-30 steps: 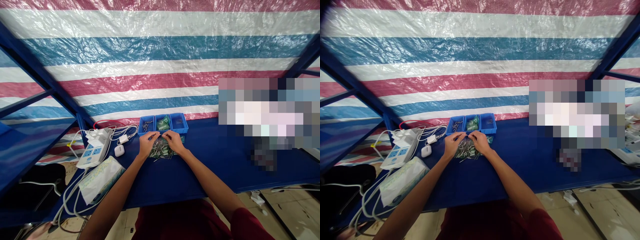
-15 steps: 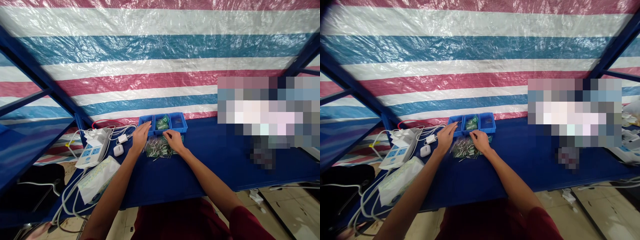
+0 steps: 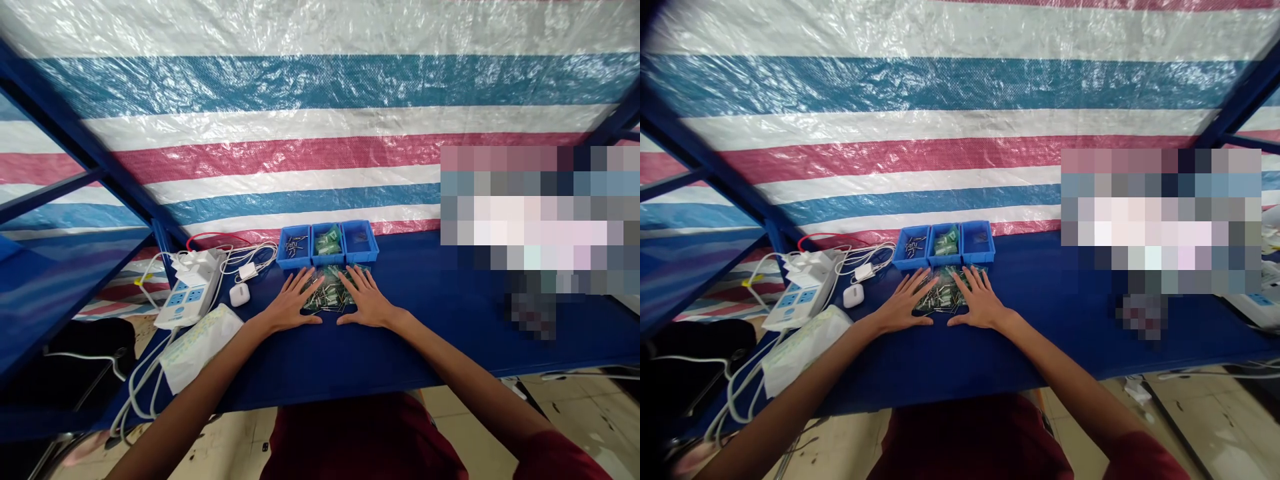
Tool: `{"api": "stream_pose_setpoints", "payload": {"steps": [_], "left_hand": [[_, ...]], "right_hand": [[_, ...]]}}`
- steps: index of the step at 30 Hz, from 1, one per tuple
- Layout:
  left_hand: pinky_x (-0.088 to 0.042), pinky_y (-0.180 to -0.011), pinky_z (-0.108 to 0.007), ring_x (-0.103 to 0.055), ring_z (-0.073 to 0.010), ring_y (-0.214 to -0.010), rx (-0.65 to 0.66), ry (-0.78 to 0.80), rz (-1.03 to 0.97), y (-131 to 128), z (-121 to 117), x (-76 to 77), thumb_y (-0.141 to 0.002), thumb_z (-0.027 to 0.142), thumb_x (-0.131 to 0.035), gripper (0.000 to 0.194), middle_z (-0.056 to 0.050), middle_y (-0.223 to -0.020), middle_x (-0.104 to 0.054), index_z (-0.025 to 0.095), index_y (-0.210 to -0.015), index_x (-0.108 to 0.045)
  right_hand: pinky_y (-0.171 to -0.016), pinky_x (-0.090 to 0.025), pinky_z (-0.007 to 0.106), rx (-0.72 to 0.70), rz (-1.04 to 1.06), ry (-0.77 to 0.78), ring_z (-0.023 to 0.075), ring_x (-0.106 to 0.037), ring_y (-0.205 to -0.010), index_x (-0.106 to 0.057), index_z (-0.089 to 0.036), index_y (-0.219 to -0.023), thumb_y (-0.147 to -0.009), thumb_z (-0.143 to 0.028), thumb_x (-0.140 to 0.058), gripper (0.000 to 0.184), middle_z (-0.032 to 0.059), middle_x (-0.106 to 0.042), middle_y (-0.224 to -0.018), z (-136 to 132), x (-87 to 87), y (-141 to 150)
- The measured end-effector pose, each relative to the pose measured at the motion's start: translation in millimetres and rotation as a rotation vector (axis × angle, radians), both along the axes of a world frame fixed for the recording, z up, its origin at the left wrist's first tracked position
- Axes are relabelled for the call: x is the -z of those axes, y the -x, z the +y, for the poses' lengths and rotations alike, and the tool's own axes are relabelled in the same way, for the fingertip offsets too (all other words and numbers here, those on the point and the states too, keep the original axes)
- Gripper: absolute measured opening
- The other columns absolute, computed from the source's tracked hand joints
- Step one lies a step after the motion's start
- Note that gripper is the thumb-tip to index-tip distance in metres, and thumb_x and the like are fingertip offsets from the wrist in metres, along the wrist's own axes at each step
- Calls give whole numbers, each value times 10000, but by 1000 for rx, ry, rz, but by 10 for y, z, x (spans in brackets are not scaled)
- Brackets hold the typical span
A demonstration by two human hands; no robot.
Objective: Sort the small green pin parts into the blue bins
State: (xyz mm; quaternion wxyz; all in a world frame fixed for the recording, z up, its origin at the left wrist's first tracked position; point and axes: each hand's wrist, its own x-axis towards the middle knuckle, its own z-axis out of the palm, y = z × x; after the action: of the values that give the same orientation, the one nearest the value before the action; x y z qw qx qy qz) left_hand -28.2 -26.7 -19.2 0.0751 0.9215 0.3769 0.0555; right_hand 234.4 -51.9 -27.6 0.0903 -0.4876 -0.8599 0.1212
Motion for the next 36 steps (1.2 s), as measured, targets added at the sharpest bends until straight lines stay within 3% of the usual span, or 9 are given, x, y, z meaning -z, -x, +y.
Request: {"api": "stream_pose_setpoints", "payload": {"steps": [6,24,36], "left_hand": [[-141,-1152,-544,-75,-345,-1461,-53,-13,8,-66,118,86,-799,746,-433,916,-91,-1599,-83,299,-1523,-92],[-200,-1154,-511,-194,-313,-1441,-143,-39,-18,-191,120,111,-827,739,-377,819,-108,-1542,-284,262,-1487,-286],[-147,-1180,-495,-222,-317,-1431,-66,-31,-101,-133,134,107,-750,763,-484,945,-135,-1526,-307,210,-1490,-282]], "right_hand": [[-1163,-81,540,39,-40,-47,332,26,-1461,-84,-230,-1536,-768,-821,-368,1010,112,-36,-1599,82,64,77],[-1172,-98,503,123,-41,-80,295,-47,-1467,-205,-224,-1521,-864,-746,-246,840,100,-126,-1592,160,98,182],[-1169,-154,519,75,23,-179,312,-114,-1457,-206,-225,-1520,-823,-714,-452,887,122,-206,-1570,120,103,139]]}}
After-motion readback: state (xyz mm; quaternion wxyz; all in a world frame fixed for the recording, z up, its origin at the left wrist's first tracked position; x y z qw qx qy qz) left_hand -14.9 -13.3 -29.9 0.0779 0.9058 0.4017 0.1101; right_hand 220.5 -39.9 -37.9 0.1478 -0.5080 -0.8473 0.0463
